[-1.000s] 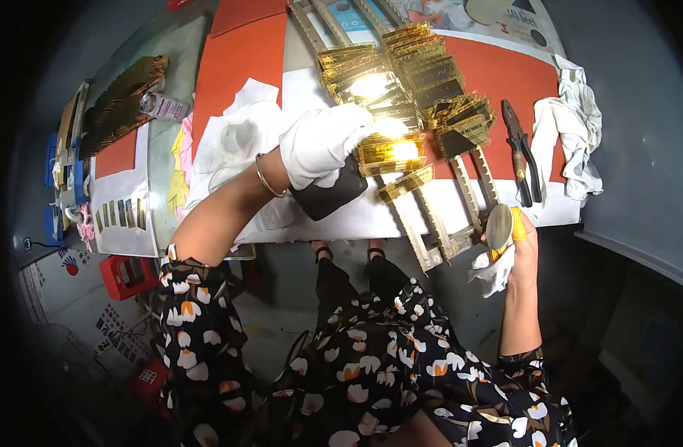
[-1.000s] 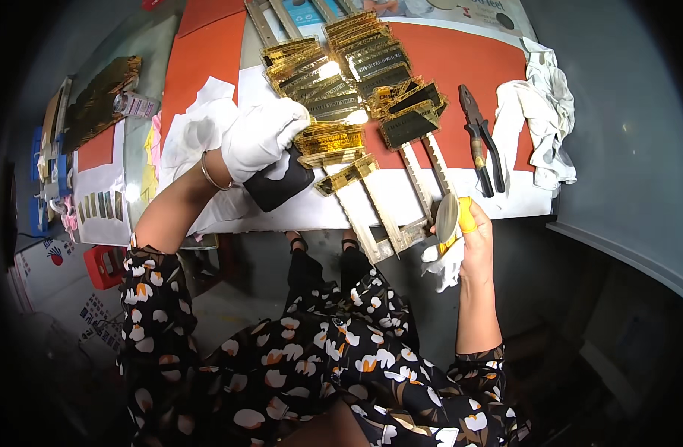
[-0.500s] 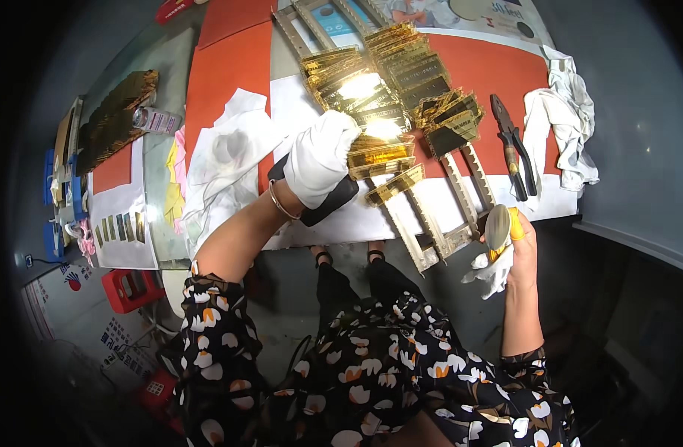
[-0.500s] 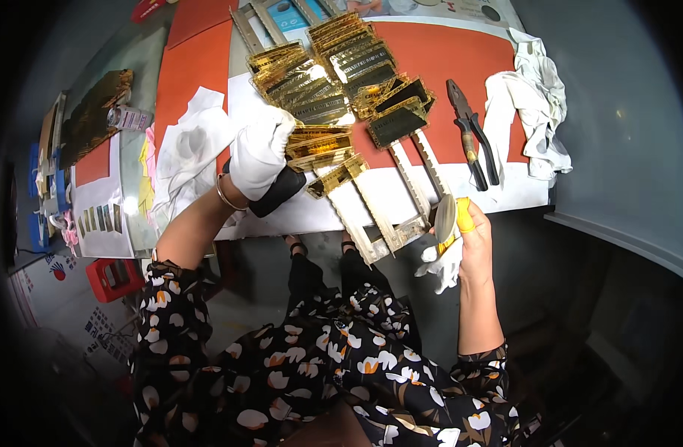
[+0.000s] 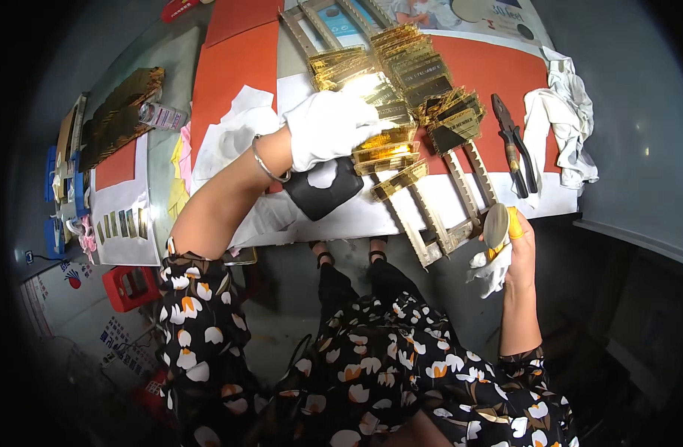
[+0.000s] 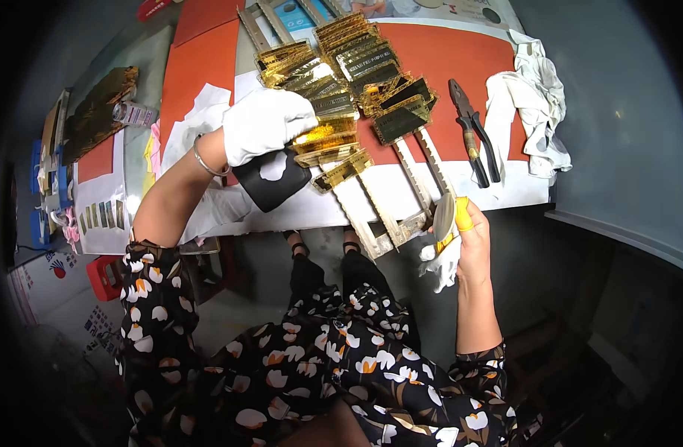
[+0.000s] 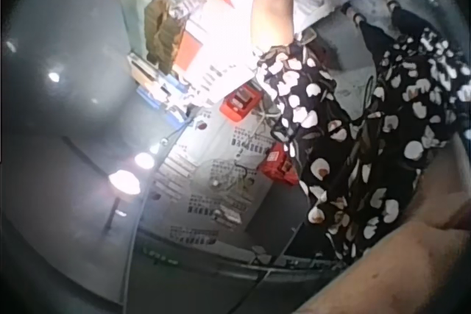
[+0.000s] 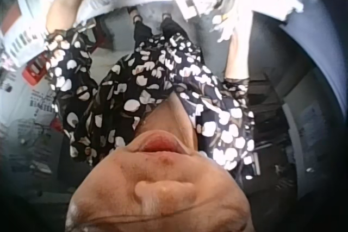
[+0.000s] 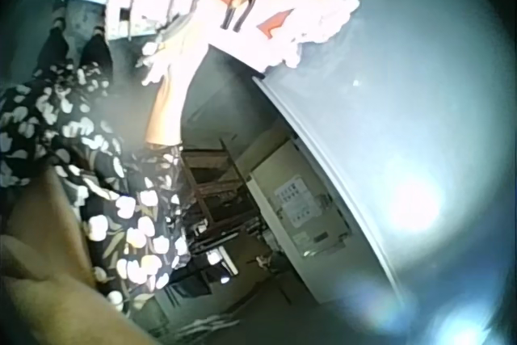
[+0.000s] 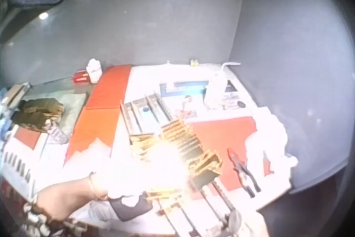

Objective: The person wipes small gold-colored rectangular plates with a white cloth, handling them one at a time on a white surface. They then move to a larger stack of gold plates arranged on a wooden frame and continue wiping each plate individually with the cloth.

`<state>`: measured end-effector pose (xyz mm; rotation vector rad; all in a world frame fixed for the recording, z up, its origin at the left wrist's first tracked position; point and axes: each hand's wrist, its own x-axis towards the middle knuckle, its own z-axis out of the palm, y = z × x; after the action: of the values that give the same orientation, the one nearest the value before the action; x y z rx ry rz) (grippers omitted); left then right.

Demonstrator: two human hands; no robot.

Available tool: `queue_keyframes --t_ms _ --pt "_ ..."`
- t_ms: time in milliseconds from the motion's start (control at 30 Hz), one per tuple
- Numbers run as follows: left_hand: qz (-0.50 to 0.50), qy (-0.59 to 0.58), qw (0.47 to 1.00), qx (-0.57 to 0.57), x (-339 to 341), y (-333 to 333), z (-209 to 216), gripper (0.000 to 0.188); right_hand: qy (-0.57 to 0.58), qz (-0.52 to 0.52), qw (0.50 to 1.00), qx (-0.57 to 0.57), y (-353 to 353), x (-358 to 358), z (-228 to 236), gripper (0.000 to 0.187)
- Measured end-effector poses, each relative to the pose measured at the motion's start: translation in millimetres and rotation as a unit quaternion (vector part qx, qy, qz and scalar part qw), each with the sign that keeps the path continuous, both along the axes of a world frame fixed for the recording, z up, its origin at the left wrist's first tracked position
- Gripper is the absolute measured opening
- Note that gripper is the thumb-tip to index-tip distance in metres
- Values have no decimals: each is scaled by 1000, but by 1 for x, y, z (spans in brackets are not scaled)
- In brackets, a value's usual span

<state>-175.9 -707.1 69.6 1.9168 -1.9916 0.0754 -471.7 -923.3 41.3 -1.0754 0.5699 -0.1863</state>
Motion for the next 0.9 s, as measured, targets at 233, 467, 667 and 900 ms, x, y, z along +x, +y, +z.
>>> queue_keyframes --t_ms 233,467,667,900 --pt "342 237 905 -82 -21 34 16 11 17 -44 999 -14 -2 -11 8 27" --pt "189 158 969 27 -133 38 23 12 8 -47 999 1 4 -10 10 26" --pt "162 78 983 28 -133 13 -15 21 -4 -12 1000 2 9 -2 11 29" --pt "143 65 988 -5 -131 18 -12 23 -8 -16 1000 1 8 -4 9 28"
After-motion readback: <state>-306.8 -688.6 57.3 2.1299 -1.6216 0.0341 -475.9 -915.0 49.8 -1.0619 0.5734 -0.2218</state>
